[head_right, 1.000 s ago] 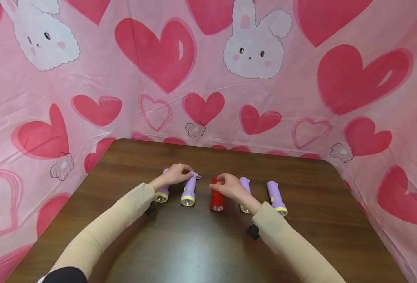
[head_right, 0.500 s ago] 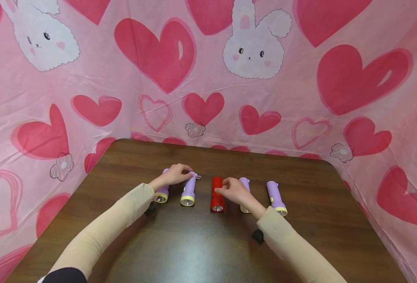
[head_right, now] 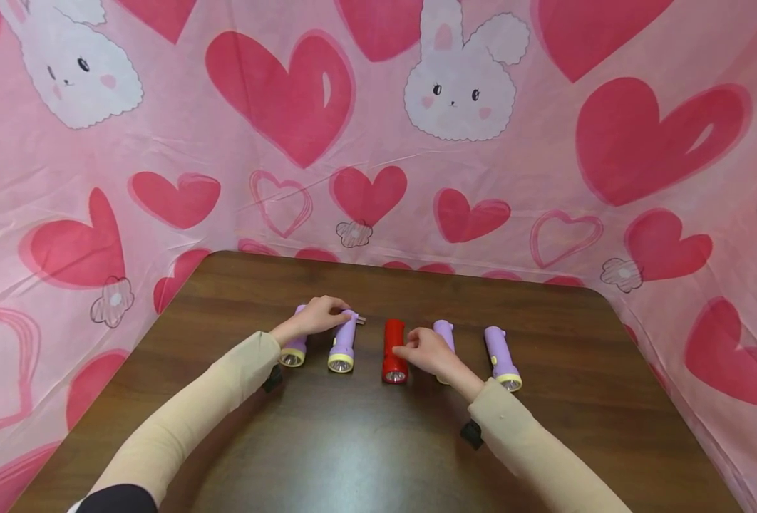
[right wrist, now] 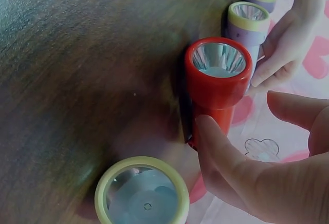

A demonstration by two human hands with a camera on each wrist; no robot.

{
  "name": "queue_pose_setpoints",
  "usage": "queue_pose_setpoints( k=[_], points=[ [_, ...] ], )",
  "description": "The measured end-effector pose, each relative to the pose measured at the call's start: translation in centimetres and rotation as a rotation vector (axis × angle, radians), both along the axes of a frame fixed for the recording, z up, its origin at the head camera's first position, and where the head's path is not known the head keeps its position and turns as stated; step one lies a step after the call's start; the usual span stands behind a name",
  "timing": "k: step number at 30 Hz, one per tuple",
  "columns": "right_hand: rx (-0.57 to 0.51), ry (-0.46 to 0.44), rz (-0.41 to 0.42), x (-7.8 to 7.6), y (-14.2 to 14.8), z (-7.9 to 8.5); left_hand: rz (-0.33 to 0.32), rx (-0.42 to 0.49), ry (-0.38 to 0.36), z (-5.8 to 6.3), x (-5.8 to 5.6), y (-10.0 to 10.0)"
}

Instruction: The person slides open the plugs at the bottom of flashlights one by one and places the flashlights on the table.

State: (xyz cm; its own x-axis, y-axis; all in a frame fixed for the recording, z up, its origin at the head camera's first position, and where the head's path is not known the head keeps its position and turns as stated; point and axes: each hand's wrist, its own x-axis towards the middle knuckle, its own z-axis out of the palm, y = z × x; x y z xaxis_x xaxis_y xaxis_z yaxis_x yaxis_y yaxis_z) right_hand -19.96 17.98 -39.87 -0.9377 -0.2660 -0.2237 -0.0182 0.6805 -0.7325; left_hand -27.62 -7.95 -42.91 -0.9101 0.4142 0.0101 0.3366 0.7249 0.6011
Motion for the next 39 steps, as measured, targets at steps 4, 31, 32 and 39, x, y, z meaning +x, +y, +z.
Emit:
queue_pose_setpoints(
  k=[4,31,32,39],
  points=[
    [0.034,-0.019,-0.030,0.0,-0.3,-0.2,-0.001,0.001,-0.002,0.0,-0.1,0.0],
    [0.066,-0.079,-0.044,-0.4,-0.9,-1.3,-0.017,0.015,-0.013,0.2,0.0,0.0],
    [0.068,-0.075,-0.039,-0.5,-0.9,-1.3,-0.017,0.015,-0.013,0.2,0.0,0.0],
    [0.099,-0.074,-0.033,-0.5,-1.1,-1.5,-0.008,0.018,-0.027,0.1,0.0,-0.1]
  ],
)
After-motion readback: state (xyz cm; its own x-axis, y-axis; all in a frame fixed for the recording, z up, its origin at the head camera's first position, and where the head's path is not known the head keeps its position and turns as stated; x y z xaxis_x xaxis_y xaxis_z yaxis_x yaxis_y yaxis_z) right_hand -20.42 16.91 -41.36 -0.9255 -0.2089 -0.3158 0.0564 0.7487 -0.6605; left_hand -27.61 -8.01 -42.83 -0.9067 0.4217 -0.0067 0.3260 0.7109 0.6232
